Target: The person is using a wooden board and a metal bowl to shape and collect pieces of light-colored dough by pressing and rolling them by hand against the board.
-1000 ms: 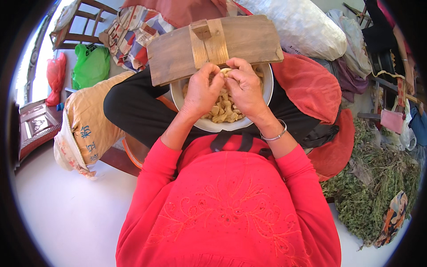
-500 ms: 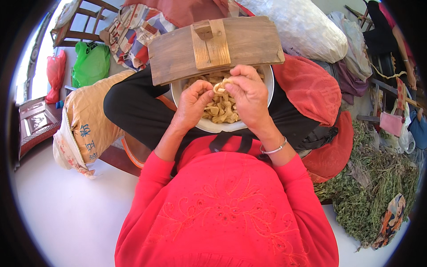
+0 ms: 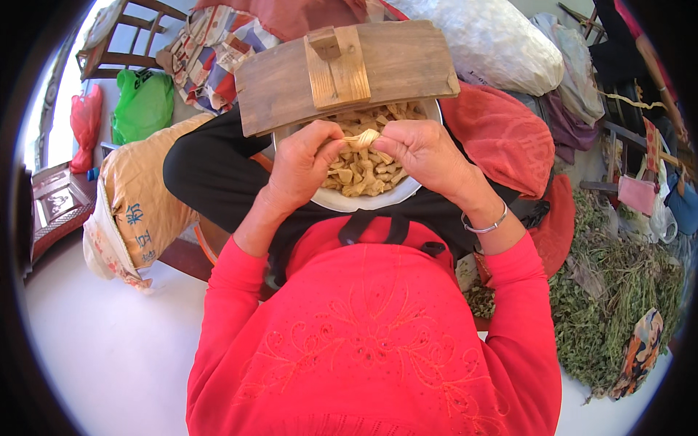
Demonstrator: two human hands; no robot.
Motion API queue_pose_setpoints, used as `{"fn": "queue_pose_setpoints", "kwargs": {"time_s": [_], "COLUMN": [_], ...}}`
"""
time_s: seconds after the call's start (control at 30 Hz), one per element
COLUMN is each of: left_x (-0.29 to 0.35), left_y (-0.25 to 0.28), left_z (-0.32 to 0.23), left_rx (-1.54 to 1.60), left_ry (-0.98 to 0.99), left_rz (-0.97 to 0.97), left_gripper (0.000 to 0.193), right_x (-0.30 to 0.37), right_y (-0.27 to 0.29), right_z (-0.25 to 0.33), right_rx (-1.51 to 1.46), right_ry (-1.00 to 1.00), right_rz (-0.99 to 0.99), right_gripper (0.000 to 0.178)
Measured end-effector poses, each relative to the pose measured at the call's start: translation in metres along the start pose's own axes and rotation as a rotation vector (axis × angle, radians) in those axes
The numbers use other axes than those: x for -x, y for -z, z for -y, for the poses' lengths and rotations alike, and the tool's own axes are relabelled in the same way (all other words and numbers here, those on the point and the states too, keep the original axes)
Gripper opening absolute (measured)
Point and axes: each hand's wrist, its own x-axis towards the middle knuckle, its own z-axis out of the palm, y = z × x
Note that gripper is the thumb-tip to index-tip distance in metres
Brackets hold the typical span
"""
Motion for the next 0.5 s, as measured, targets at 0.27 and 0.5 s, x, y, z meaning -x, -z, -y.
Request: {"fn": "queue_pose_setpoints", "kwargs": {"time_s": [0.27,0.5], "left_x": [0.010,-0.013], "left_y": [-0.004,-0.009], "left_z": [0.006,0.001], "left_rx": [-0.015,0.095], "left_ry": [-0.002,-0.025], "left_rz": [0.020,0.064], "left_gripper": [0.010,0.008], "right_x": [0.008,-0.023], "right_y": [-0.003,0.010], "right_z": [-0.011,-0.005], "right_rx": [-0.017,-1.099], "right_ry": [0.081,-0.485], "right_rz": [-0.106,0.265], "right_gripper": [0.030,0.030]}}
